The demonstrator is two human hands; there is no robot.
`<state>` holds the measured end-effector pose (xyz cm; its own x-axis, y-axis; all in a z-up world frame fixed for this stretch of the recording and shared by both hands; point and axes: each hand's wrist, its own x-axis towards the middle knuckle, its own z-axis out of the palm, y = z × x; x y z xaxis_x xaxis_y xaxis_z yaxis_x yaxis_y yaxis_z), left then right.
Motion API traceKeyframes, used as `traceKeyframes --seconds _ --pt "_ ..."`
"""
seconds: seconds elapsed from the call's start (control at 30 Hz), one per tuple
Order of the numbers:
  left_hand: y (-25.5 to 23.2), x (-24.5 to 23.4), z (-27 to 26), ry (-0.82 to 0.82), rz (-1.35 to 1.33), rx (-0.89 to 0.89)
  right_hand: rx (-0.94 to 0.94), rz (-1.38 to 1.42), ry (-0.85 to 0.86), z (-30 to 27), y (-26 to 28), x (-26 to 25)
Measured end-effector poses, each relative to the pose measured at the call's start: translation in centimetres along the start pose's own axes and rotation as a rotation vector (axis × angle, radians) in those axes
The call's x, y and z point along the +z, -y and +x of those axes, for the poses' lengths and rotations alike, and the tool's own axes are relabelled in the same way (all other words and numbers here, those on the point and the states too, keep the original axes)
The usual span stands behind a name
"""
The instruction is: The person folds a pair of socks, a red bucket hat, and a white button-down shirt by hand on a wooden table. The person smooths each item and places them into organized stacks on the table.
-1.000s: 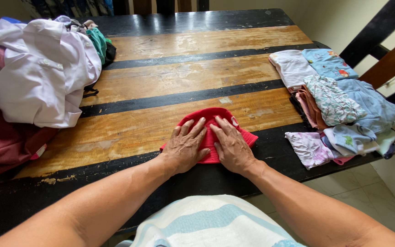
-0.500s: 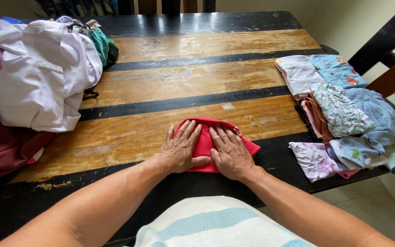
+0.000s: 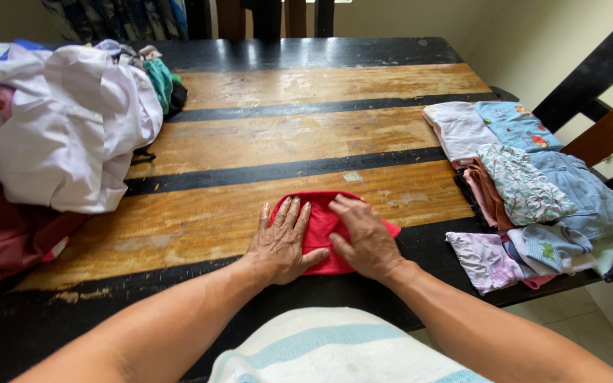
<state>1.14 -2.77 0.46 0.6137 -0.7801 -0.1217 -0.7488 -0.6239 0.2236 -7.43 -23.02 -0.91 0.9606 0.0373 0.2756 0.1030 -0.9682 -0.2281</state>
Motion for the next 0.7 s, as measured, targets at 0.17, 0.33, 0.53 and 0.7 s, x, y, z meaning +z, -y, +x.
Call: traceKeyframes --seconds 0.17,0.33,0.53,0.7 --pt "-0.4 0.2 -0.1 -0.156 0.003 0.092 0.599 -0.014 -0.126 -1.1 -1.0 -3.7" --pt "-2.3 -0.2 -0.4 -0.025 0.01 0.1 0.842 0.043 0.143 -1.7 -1.0 -5.8" --pt "-3.4 -0.7 0.0 0.049 0.041 0.039 0.962 0.452 -0.01 -1.5 -1.3 -5.5" --pt "-4.2 0.1 1.1 -0.001 0.013 -0.005 0.988 1.067 -0.185 -1.2 -0.8 -5.0"
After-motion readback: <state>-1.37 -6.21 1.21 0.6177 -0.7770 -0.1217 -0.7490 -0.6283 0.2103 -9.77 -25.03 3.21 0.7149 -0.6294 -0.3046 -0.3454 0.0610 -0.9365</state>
